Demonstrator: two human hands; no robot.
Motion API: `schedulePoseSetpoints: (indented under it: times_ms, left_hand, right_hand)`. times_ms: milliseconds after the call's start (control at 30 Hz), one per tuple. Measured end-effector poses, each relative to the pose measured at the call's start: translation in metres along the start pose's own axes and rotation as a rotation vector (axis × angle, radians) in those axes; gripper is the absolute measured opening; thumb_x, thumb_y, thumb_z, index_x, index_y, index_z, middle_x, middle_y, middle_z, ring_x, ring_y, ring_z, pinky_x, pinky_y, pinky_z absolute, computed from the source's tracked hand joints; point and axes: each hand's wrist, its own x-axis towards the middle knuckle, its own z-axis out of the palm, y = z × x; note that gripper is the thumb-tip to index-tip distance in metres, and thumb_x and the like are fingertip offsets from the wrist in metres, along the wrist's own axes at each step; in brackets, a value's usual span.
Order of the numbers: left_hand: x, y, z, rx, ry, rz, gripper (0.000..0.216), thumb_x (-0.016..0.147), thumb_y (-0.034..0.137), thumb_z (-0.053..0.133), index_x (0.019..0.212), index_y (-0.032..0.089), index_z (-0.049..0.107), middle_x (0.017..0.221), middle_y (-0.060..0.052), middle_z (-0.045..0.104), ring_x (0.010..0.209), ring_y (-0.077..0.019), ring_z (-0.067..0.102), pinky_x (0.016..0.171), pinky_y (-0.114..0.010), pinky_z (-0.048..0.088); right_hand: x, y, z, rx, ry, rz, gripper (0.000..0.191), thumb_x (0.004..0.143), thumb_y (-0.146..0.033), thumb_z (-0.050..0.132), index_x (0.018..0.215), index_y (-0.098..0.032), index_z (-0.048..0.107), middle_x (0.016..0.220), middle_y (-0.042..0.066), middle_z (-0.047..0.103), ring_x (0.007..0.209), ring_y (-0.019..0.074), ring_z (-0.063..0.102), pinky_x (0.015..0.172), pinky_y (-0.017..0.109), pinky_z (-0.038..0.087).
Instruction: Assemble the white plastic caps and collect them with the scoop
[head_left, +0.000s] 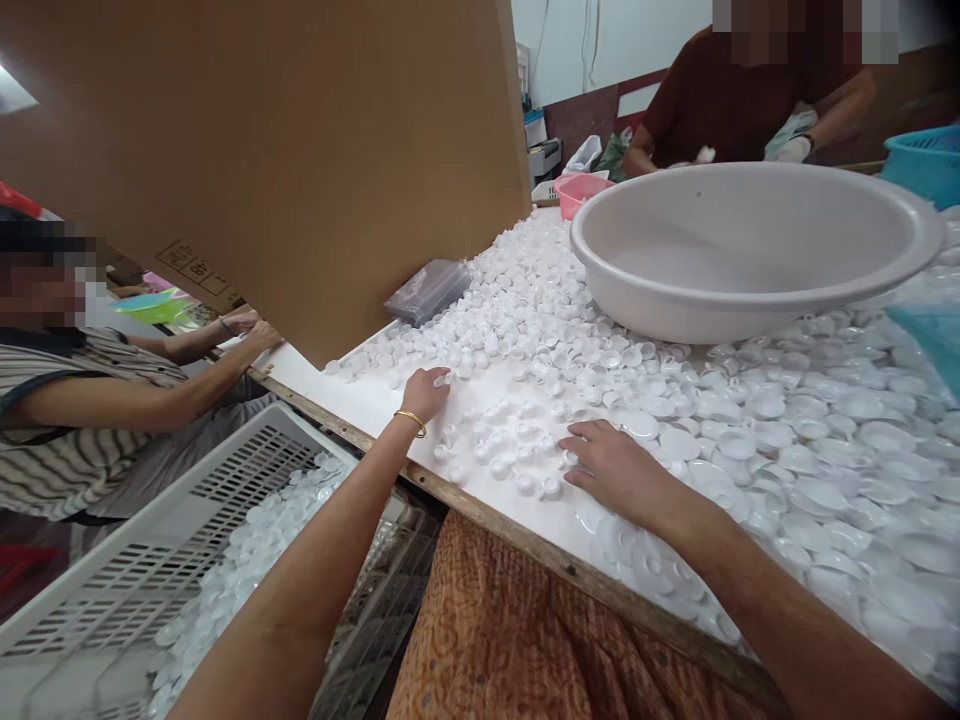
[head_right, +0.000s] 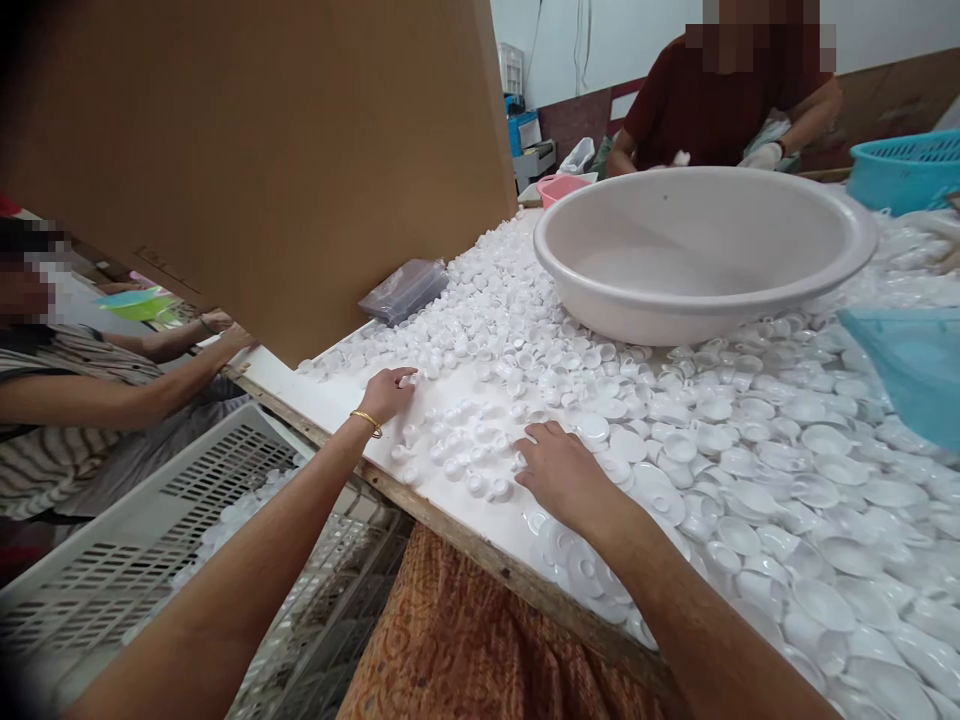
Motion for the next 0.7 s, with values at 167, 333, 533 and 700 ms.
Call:
schedulePoseSetpoints:
  times_ms: [167,333,533,700]
  left_hand:
    - [-0.009,0.003,-0.01,-0.19,-0.02,-0.08,0.041,0.075,0.029,0.05,0.115,0.018,0.049,0.074,-0.001,0.058,0.062,-0.0125,0.056,0.056,-0.022,0.042]
    - [-0.019,0.029,-0.004,-0.387,-0.266,-0.015,0.022,0.077,0.033,0.046,0.071,0.014,0.055,0.067,-0.003,0.06,0.047,-0.0078,0.05,0.042,-0.018,0.034]
    - [-0.004,0.054,0.011,-0.354,-0.384,0.046,0.028,0.079,0.033,0.045,0.059,0.015,0.051,0.054,-0.002,0.059,0.038,-0.0065,0.038,0.041,-0.02,0.03]
    - [0.004,0.059,0.014,-0.24,-0.375,0.066,0.022,0.078,0.031,0.047,0.063,0.016,0.054,0.047,0.0,0.055,0.04,-0.0102,0.044,0.045,-0.022,0.033]
  right_hand:
    - [0.0,-0.001,-0.002,0.004,0.0,0.0,0.036,0.082,-0.029,0.049,0.115,-0.018,0.057,0.126,0.01,0.049,0.116,0.0275,0.041,0.092,0.041,0.038]
    - [0.001,-0.002,-0.001,-0.001,-0.005,0.006,0.036,0.082,-0.029,0.049,0.114,-0.018,0.057,0.126,0.011,0.048,0.117,0.028,0.04,0.093,0.042,0.037]
    - [0.001,-0.002,-0.003,0.005,-0.019,0.005,0.037,0.082,-0.03,0.049,0.115,-0.018,0.057,0.127,0.011,0.048,0.117,0.0268,0.039,0.095,0.04,0.035]
    - [0.001,-0.005,-0.006,0.0,-0.025,0.019,0.036,0.081,-0.028,0.05,0.115,-0.017,0.058,0.127,0.011,0.048,0.117,0.0266,0.039,0.095,0.039,0.035]
